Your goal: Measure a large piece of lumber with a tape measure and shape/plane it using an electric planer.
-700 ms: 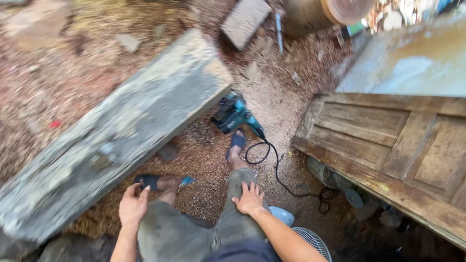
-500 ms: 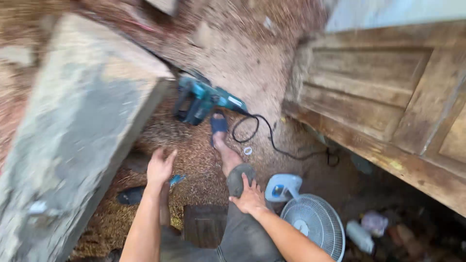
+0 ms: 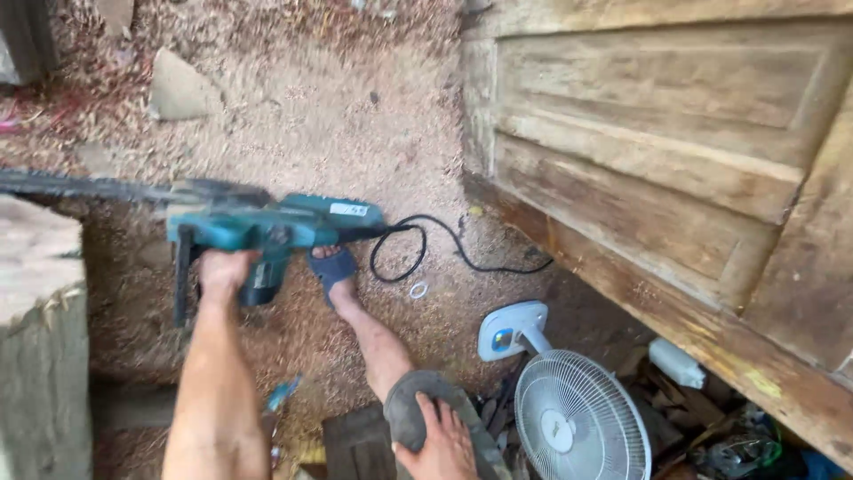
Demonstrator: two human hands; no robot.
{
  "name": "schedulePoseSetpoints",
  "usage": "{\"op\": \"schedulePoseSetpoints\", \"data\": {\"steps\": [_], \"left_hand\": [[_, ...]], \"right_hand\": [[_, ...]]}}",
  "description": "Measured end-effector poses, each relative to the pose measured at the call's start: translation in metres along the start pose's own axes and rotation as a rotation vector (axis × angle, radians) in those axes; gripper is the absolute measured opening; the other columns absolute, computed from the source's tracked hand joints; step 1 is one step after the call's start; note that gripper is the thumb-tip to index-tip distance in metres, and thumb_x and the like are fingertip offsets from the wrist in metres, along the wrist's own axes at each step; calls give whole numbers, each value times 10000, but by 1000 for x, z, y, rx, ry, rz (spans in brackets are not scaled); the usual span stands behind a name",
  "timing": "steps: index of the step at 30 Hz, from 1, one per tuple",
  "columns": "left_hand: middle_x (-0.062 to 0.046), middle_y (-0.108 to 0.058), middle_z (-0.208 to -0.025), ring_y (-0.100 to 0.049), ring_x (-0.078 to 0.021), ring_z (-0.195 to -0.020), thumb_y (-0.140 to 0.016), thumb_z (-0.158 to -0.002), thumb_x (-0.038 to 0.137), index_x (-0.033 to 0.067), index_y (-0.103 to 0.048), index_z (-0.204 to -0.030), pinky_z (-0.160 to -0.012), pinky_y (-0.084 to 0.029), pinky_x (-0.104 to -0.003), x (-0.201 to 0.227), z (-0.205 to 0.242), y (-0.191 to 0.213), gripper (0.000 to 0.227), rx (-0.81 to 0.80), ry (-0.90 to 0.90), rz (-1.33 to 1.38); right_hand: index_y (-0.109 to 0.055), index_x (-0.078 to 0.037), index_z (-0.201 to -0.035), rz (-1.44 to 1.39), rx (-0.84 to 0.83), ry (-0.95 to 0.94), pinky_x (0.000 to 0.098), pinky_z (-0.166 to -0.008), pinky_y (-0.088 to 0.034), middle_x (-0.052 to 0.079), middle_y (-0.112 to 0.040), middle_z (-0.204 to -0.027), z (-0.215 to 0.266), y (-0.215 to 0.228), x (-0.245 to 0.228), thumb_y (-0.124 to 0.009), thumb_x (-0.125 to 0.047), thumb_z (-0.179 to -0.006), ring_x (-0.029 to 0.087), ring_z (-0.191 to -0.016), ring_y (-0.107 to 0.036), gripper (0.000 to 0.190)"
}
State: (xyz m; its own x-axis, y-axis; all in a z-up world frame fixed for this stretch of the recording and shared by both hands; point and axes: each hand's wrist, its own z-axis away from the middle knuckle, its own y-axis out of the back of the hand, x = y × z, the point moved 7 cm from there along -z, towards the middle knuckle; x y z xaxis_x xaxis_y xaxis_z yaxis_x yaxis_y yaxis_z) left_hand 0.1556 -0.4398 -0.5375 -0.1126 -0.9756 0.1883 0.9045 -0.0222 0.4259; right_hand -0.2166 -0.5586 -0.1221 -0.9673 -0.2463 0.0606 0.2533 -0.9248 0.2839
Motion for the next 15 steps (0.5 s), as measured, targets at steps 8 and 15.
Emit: {"op": "schedulePoseSetpoints", "data": {"steps": [8, 15], "left_hand": [[-278, -727, -926, -739, -412, -902, -662, -757, 290, 3, -756, -952, -829, -587, -500, 151, 198, 46, 359, 94, 69, 148], [-234, -708, -1002, -704, -423, -916, -762, -700, 336, 51, -646, -1136, -841, -561, -505, 161, 426, 106, 533, 82, -83, 305]], "right_hand": [[-328, -29, -1512, -156, 502, 116, 537, -1146, -322, 270, -381, -1549, -6, 30, 3, -826, -461, -739, 454, -1410, -386, 1016], [-415, -42, -1503, -91, 1030, 249, 527, -1105, -415, 286, -521, -1436, 51, 127, 91, -869, -389, -546, 450, -1334, -497, 1115]]}}
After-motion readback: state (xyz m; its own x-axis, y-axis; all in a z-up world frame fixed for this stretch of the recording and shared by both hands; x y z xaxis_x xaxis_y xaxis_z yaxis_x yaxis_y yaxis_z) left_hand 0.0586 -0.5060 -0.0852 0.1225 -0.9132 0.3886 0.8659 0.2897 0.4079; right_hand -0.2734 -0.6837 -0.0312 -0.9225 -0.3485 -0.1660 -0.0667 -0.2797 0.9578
